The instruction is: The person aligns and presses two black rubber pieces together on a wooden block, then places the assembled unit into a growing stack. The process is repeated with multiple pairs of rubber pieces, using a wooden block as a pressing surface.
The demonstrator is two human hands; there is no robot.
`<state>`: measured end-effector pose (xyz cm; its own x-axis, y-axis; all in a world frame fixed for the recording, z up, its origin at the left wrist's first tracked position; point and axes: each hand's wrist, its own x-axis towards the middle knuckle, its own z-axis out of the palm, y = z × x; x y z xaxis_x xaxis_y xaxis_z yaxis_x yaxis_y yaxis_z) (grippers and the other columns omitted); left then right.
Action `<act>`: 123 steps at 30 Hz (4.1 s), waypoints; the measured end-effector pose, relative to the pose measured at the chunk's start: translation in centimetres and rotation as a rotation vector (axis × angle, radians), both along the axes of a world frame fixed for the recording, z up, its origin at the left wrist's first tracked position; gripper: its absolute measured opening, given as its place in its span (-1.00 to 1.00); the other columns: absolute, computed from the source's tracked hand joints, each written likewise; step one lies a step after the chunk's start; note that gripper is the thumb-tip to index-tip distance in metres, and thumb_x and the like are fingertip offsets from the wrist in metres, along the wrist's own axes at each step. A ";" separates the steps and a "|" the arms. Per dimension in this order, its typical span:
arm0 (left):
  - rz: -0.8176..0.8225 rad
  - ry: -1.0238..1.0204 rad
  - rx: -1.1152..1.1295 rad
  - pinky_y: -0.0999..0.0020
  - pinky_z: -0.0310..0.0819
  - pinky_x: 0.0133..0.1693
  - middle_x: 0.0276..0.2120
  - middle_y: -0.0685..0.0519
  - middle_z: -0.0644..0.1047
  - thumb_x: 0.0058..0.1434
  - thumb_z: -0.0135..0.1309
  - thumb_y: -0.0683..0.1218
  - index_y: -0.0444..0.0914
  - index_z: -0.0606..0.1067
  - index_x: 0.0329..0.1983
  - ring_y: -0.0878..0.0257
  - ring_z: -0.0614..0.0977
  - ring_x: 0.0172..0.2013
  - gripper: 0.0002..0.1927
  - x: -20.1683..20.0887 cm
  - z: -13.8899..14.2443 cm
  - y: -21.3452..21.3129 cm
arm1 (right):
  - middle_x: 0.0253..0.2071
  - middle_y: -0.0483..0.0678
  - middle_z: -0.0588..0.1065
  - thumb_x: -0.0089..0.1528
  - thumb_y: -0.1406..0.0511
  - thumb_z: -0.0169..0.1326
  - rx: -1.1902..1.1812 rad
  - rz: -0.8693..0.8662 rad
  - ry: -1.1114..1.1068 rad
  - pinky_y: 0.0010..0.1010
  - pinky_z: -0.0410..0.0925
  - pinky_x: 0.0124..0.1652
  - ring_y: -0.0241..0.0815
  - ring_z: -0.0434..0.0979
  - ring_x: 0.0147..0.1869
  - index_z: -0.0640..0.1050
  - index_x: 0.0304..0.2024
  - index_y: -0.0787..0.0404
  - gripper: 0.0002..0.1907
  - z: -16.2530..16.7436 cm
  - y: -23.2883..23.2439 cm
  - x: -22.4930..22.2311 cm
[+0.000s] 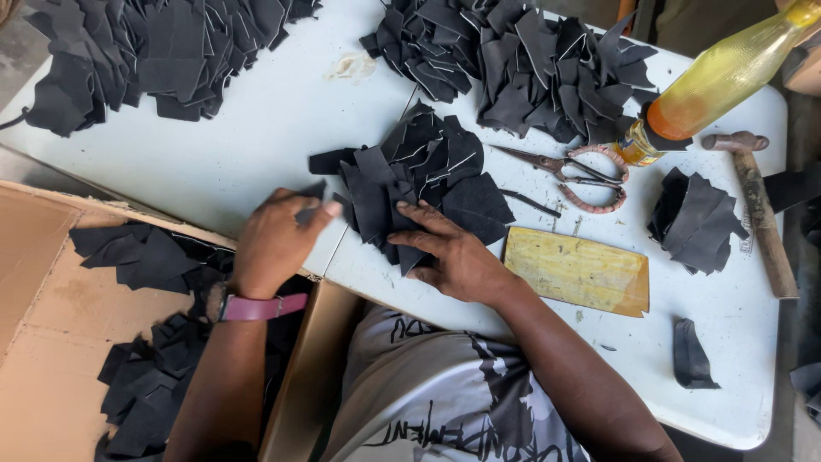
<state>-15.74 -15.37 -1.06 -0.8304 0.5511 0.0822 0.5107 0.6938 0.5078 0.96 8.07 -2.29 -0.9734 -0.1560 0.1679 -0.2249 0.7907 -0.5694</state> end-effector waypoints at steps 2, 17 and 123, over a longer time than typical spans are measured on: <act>-0.015 0.038 0.044 0.08 0.52 -0.22 -0.17 -0.16 0.60 0.16 0.29 0.12 -0.36 0.64 -0.20 -0.10 0.66 -0.24 -0.57 0.8 -0.6 1.0 | 0.53 0.04 0.16 0.09 0.13 0.30 0.027 -0.006 -0.001 -0.14 0.06 0.46 0.16 0.07 0.59 0.51 0.26 -0.01 -0.34 0.0 -0.4 0.0; 0.050 -0.100 0.486 0.36 0.27 -0.39 -0.53 -0.04 0.50 0.37 0.24 -0.09 -0.38 0.57 -0.29 0.35 0.36 -0.47 -0.77 -1.7 2.9 -1.9 | 0.41 0.03 0.19 0.09 -0.11 0.22 0.330 -0.134 -0.079 0.12 0.07 0.29 0.30 0.12 0.44 0.34 0.35 0.02 -0.15 1.5 -3.5 -1.2; -0.517 -1.092 0.732 0.46 0.60 -0.24 -0.28 0.09 0.60 0.09 0.24 -0.31 -0.27 0.49 -0.06 0.40 0.62 -0.30 -0.66 12.8 -3.8 25.8 | -0.30 0.09 0.58 0.08 0.44 0.34 -0.760 -0.748 -0.346 -0.47 0.38 -0.35 -0.31 0.46 -0.38 0.32 0.36 0.23 -0.19 1.9 9.8 16.4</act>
